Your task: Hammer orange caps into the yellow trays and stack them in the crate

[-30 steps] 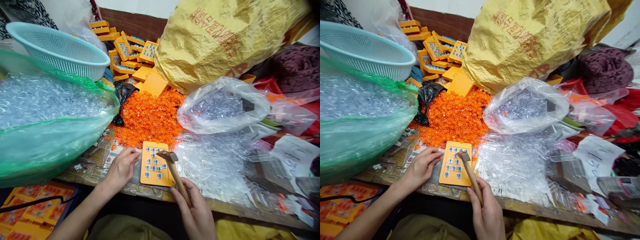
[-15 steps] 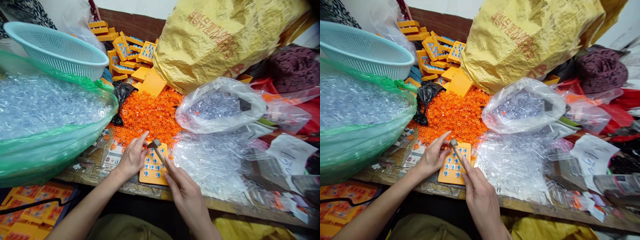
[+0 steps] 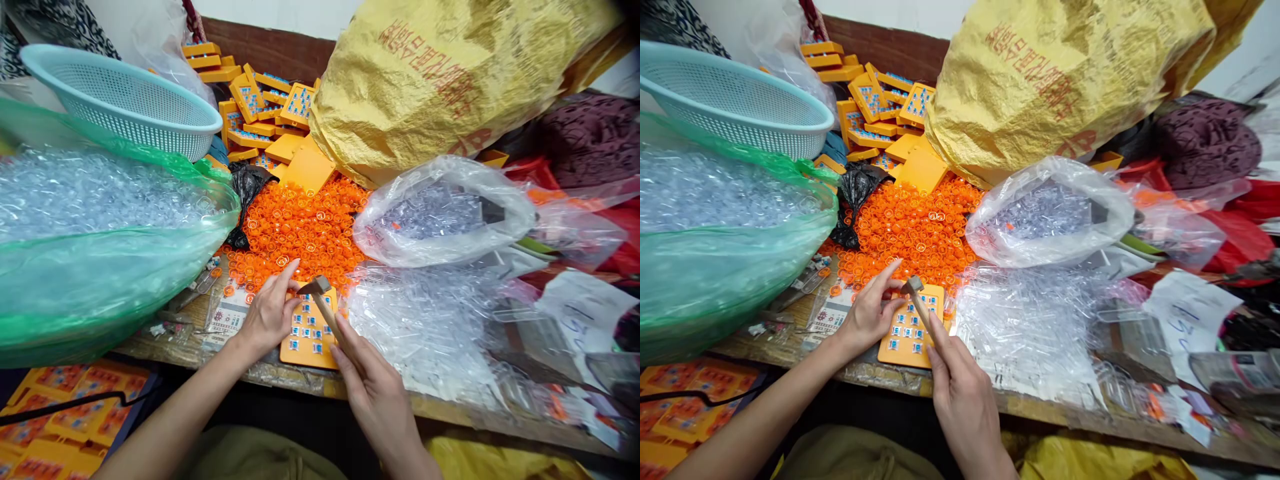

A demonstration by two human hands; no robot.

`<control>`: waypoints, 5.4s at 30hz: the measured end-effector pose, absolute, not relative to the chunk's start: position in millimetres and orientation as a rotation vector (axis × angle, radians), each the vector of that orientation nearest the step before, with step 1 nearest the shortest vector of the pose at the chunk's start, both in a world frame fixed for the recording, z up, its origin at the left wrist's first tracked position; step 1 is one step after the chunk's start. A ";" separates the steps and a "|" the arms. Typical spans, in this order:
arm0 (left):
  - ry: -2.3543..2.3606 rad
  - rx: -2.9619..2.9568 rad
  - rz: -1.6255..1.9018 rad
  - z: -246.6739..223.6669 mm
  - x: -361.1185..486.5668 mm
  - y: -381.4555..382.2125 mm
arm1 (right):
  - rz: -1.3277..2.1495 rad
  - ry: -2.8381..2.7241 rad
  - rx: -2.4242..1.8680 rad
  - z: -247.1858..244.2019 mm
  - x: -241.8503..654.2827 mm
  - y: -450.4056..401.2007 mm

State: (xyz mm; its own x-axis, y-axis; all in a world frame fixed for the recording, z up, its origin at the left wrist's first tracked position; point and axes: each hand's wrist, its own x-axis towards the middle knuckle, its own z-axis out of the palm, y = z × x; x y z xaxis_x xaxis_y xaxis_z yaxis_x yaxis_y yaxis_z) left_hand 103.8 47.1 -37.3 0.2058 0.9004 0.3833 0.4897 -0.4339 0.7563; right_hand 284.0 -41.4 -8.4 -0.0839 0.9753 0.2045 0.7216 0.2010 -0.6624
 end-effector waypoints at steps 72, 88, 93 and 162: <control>1.175 1.845 0.869 -16.6 104.5 63.5 | 0.689 -1.594 -1.631 -8.5 299.5 -42.9; 1.132 2.138 0.594 2.8 126.8 86.5 | 0.773 -1.084 -1.683 -5.0 310.6 -50.8; 1.114 2.199 0.614 -4.9 128.2 80.5 | 0.753 -1.198 -1.671 -10.5 309.8 -50.6; 1.015 2.119 0.852 -20.0 140.8 69.2 | 0.400 -1.563 -1.640 -17.2 316.7 -59.6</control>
